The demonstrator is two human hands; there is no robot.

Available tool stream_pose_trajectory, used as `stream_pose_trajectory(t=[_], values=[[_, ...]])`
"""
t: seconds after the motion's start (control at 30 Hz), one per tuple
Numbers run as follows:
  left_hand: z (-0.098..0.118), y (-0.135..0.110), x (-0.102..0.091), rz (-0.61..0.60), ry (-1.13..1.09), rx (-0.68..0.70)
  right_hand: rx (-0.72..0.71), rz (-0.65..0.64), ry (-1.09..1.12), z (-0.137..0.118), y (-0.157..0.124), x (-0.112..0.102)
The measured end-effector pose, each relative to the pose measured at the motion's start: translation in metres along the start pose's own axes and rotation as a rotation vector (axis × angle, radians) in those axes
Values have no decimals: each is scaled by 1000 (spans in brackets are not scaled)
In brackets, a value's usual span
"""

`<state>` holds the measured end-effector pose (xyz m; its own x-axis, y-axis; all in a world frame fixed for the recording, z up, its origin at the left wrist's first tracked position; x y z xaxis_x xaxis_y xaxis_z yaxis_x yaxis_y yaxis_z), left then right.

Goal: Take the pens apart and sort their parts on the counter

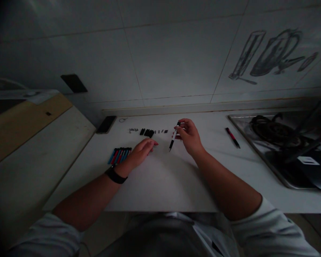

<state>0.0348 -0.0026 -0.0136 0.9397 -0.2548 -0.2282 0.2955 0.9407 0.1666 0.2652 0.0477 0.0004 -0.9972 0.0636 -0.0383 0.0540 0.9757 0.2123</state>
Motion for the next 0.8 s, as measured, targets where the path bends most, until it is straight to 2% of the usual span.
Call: stream_pose_trajectory(t=[0.17,0.3,0.53,0.67,0.8], values=[[4,-2,1,-11,38,6,-32,47,-3,-8,10,-16],[6,-3,0,-6,53,4,-65,127,-6,-19,24,-43],[3,-2,0,-44,62,37,-126,291,-72,-28,46,-113],[2,-1,-1,-51,80,48,-126,370,-203,-29,50,-158],[1,-1,-2,-57,95,76,-72,376,-384,-19,49,-200]])
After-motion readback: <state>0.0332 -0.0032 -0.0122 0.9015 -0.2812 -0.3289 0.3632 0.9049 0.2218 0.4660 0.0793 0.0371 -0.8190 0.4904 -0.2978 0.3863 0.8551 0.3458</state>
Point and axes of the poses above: each hand's wrist, its own y-axis towards the middle knuckle, its own x-axis out of the palm, z = x × y, the point moved 6 cm from there along y, towards the middle knuckle, and after that the axes turned 11 degrees about -y, right-handed, at the moved point
